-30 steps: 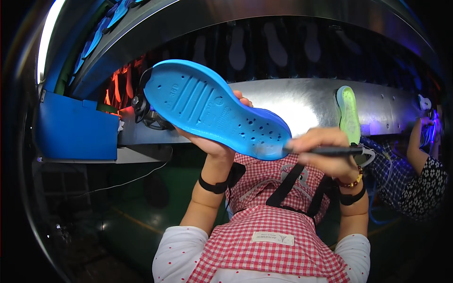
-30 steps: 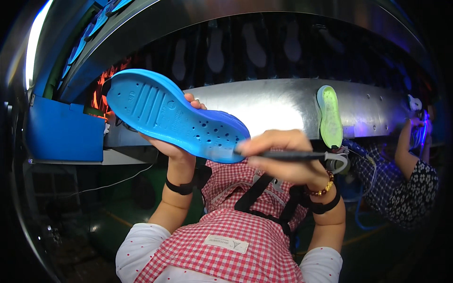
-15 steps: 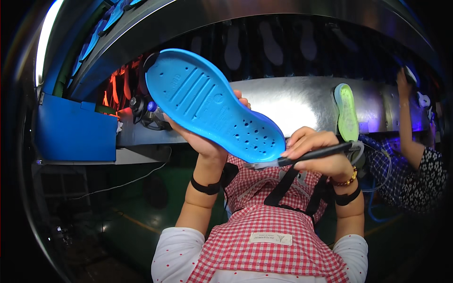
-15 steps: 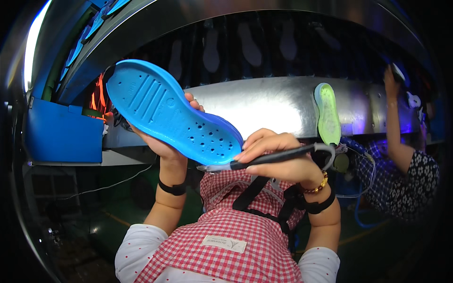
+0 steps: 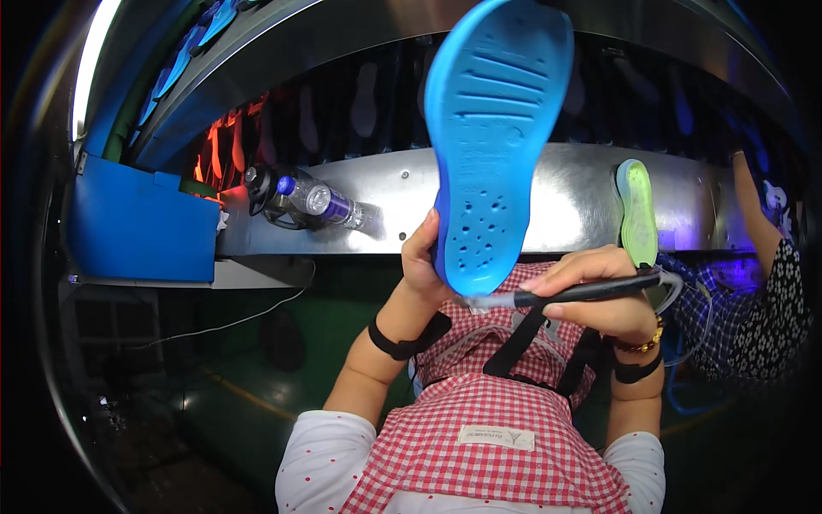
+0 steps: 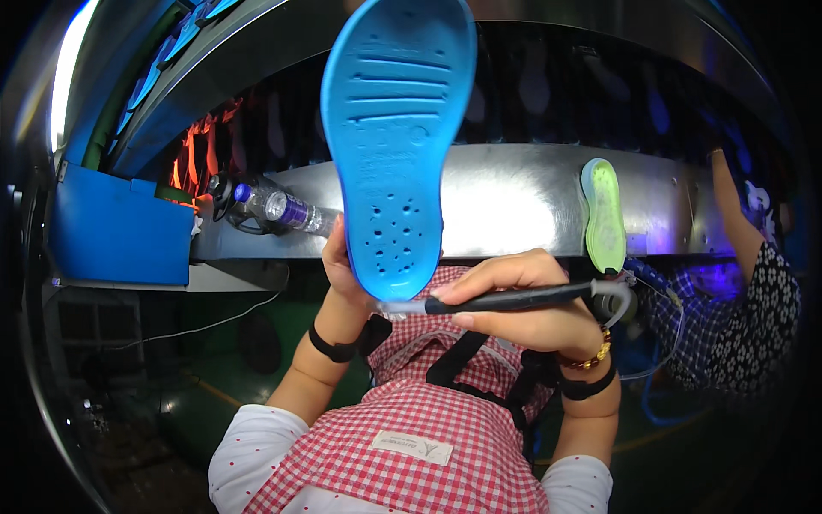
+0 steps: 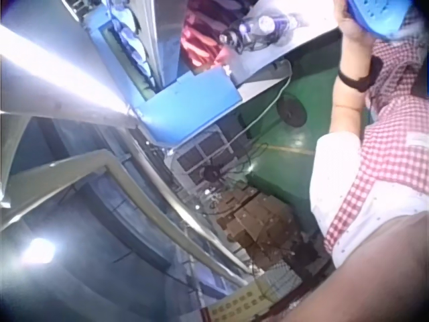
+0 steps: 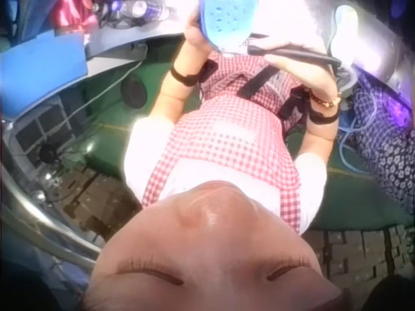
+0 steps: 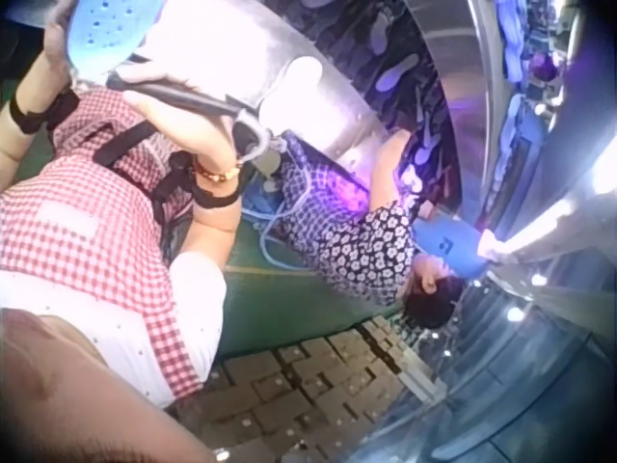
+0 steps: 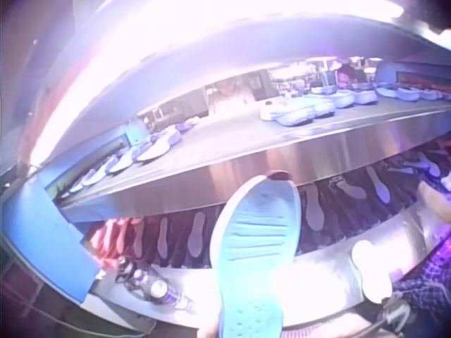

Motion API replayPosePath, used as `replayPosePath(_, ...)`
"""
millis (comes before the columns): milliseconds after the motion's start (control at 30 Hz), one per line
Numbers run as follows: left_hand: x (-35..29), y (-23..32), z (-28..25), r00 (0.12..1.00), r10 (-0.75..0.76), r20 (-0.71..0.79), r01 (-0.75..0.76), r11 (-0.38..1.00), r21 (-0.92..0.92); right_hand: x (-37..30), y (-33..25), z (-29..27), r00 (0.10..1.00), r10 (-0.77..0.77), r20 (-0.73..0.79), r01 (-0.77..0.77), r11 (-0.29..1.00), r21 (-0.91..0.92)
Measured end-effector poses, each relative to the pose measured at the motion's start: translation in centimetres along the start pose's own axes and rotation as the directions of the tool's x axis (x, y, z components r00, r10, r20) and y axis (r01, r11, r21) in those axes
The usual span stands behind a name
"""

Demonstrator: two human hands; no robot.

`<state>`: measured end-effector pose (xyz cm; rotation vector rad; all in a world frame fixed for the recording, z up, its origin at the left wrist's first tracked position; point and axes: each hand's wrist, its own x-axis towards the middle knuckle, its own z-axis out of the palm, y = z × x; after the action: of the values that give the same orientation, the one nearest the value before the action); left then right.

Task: Apply adhesive or primer to shoe outsoles using a brush.

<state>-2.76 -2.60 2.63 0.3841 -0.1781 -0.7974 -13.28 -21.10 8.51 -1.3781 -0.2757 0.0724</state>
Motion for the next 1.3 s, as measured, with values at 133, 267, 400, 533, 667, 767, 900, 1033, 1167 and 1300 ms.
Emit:
replayPosePath(133,0.1,1.3,1.3,0.991,-0.085,-0.102,0.112,0.951,0.289,0.4,-0.1,0.3,0.975,0.135,-0.174,-0.158,0.980,-0.121)
replayPosePath(267,0.4,3.3,-0.6,0.948,-0.282,0.151,0.271,0.959,0.089,0.7,-0.8,-0.5,0.959,-0.046,0.281,0.108,0.972,-0.210)
replayPosePath(400,0.6,4.1,1.3,0.908,-0.419,-0.012,0.413,0.889,0.200,1.2,-1.4,-1.2,0.978,-0.162,0.133,0.199,0.914,-0.353)
replayPosePath(533,0.9,4.1,3.4,0.845,-0.526,-0.099,0.479,0.659,0.580,1.8,-1.6,-2.6,0.916,-0.026,0.400,0.186,0.911,-0.368)
replayPosePath(667,0.4,5.0,1.5,0.787,-0.610,-0.087,0.563,0.655,0.504,1.6,-2.2,-3.0,0.953,-0.094,0.289,0.194,0.920,-0.340)
replayPosePath(767,0.4,5.1,2.0,0.818,-0.557,-0.140,0.539,0.659,0.525,1.1,-1.3,-3.5,0.956,-0.082,0.280,0.187,0.910,-0.370)
replayPosePath(900,-0.3,5.6,1.0,0.841,-0.527,-0.123,0.506,0.684,0.525,0.2,-2.6,-3.8,0.957,-0.034,0.288,0.159,0.891,-0.426)
replayPosePath(1033,-0.9,6.1,1.1,0.881,-0.460,-0.108,0.460,0.781,0.423,0.4,-1.1,-4.3,0.987,-0.100,0.123,0.142,0.900,-0.413)
replayPosePath(1167,-2.3,7.5,-1.0,0.926,-0.375,-0.042,0.366,0.865,0.343,-0.4,-2.1,-4.5,0.980,-0.036,0.196,0.116,0.904,-0.413)
replayPosePath(1300,-2.4,7.9,-0.1,0.937,-0.327,-0.126,0.344,0.926,0.158,0.6,-0.7,-3.7,0.970,-0.205,-0.128,0.139,0.907,-0.397)
